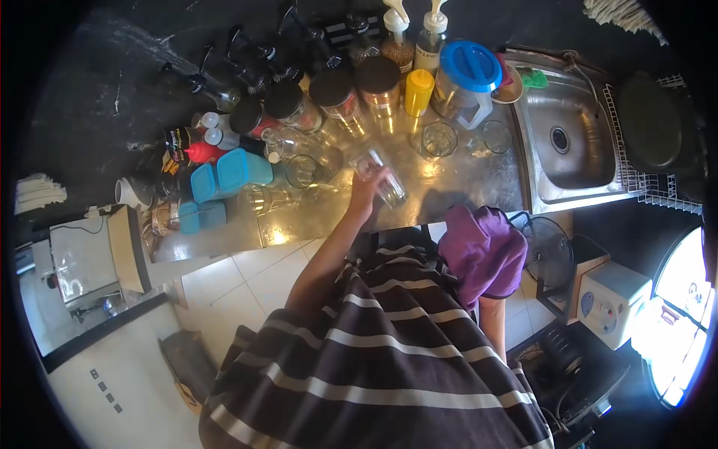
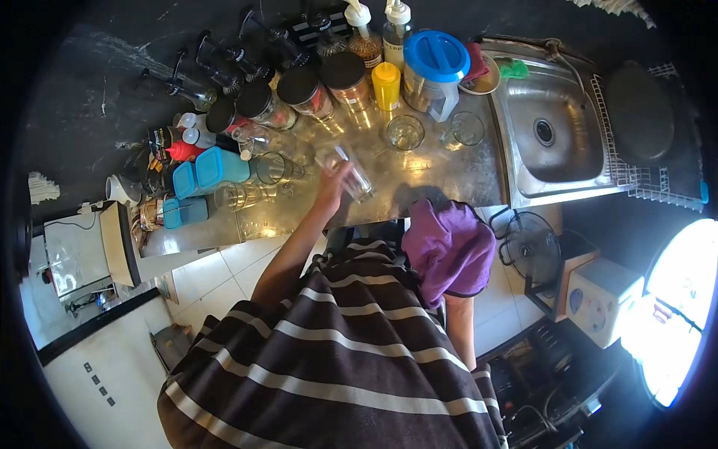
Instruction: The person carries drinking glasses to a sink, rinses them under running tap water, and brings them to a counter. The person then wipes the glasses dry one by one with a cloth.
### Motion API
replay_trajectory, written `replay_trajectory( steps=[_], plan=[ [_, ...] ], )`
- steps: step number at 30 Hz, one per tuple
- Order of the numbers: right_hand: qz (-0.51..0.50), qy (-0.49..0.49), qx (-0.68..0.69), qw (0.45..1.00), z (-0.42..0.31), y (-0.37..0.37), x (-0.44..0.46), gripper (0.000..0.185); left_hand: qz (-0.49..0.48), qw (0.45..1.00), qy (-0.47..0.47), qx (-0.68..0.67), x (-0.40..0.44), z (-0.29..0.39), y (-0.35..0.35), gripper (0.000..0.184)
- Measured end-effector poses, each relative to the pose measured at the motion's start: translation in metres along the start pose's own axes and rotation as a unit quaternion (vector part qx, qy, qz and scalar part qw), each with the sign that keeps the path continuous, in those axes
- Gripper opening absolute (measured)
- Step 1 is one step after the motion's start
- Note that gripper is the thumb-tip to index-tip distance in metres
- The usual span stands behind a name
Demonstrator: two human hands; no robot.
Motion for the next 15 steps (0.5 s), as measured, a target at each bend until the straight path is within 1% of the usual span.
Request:
replay_trajectory(
  steps=[1, 2, 3, 5, 6, 7, 8, 9, 10, 11, 13, 14, 15],
  plan=[
    [-0.025, 0.009, 0.035, 0.999, -0.005, -0.002, 0.004, 0.036, 0.012, 0.991, 0.085, -0.104, -0.007, -0.006, 0.001, 0.033],
    [-0.027, 0.010, 0.038, 0.999, -0.006, -0.005, 0.006, 0.036, 0.024, 0.963, 0.169, -0.207, -0.017, -0.012, 0.000, 0.041],
    [-0.012, 0.010, 0.048, 0.999, -0.007, -0.006, 0.008, 0.034, -0.067, 0.923, 0.225, -0.304, -0.028, -0.007, -0.014, 0.056],
    [-0.001, 0.013, 0.061, 0.998, -0.007, -0.011, 0.010, 0.033, -0.005, 0.906, 0.248, -0.343, -0.039, -0.001, -0.015, 0.058],
    [-0.009, 0.010, 0.084, 0.996, -0.005, -0.014, 0.011, 0.032, 0.012, 0.911, 0.260, -0.318, -0.044, 0.002, -0.015, 0.061],
    [-0.017, 0.006, 0.106, 0.994, -0.002, -0.018, 0.010, 0.031, 0.015, 0.912, 0.257, -0.320, -0.046, 0.006, -0.013, 0.061],
    [-0.020, 0.009, 0.108, 0.994, 0.002, -0.025, 0.007, 0.031, 0.000, 0.909, 0.280, -0.309, -0.049, 0.007, -0.014, 0.061],
    [-0.005, -0.022, 0.118, 0.993, 0.008, -0.031, 0.004, 0.033, -0.017, 0.905, 0.303, -0.297, -0.053, 0.010, -0.018, 0.062],
    [0.010, -0.054, 0.127, 0.990, 0.014, -0.034, 0.002, 0.035, 0.024, 0.887, 0.320, -0.331, -0.057, 0.010, -0.018, 0.061],
    [0.008, -0.052, 0.127, 0.990, 0.016, -0.033, 0.001, 0.035, 0.025, 0.887, 0.318, -0.332, -0.062, 0.014, -0.020, 0.061],
    [-0.113, -0.038, 0.263, 0.958, 0.002, -0.034, 0.006, 0.047, 0.070, 0.939, 0.257, -0.217, -0.076, 0.034, -0.023, 0.053],
    [-0.113, -0.037, 0.263, 0.958, 0.002, -0.035, 0.003, 0.047, 0.048, 0.947, 0.221, -0.228, -0.087, 0.047, -0.031, 0.046],
    [-0.091, -0.052, 0.189, 0.976, 0.003, -0.033, -0.001, 0.049, 0.001, 0.970, 0.177, -0.165, -0.091, 0.055, -0.029, 0.045]
  ],
)
Point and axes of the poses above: each hand's wrist, its own x-axis towards the middle knuckle, its own y-axis out of the back of the hand, z = x × y, the point moved 6 cm from there along x, towards the middle knuckle, and after that the axes turned 14 degrees about -x, right-handed, at the moved point
